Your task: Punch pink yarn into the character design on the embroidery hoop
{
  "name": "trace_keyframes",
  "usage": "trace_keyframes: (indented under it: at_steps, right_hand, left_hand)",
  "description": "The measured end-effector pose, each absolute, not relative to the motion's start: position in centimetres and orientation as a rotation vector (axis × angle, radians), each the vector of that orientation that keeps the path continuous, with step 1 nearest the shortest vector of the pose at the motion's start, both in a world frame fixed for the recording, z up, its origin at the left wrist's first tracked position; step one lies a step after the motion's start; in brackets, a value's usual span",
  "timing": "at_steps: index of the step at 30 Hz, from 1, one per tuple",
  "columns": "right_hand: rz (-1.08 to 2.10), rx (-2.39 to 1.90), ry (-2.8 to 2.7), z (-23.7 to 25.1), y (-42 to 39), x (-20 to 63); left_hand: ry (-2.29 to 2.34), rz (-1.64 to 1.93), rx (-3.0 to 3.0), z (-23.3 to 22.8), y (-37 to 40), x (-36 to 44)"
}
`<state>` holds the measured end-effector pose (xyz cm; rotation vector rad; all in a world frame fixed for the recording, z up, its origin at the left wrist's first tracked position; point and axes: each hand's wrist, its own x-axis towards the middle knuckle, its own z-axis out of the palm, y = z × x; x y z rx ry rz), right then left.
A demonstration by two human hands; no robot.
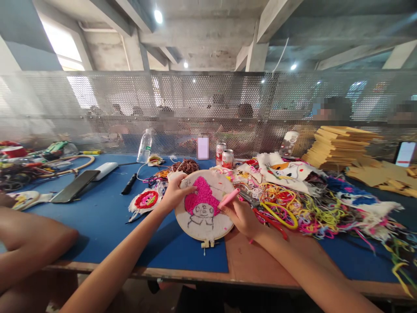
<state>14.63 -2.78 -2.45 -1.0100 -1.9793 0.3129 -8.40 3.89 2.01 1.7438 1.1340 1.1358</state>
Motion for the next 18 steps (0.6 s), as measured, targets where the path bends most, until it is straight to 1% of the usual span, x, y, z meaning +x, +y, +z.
trace_keyframes:
  at_steps: [8,13,18]
  right_hand:
    - [0.241,-0.890,-2.155,-1.91,-2.94,14.10]
    - [0.332,-0.997,-1.995,-2.20,-2.88,14.28]
    - [0.301,-1.014,-1.936,-2.47,-2.79,14.44]
  left_hand:
    - [1.098,1.157,1.758,2.32,3.61,-8.30]
    - [1.115,1.169,1.794,2.59,3.50,-8.21]
    - [1.139,1.163,1.785,2.54,3.59,-8.16]
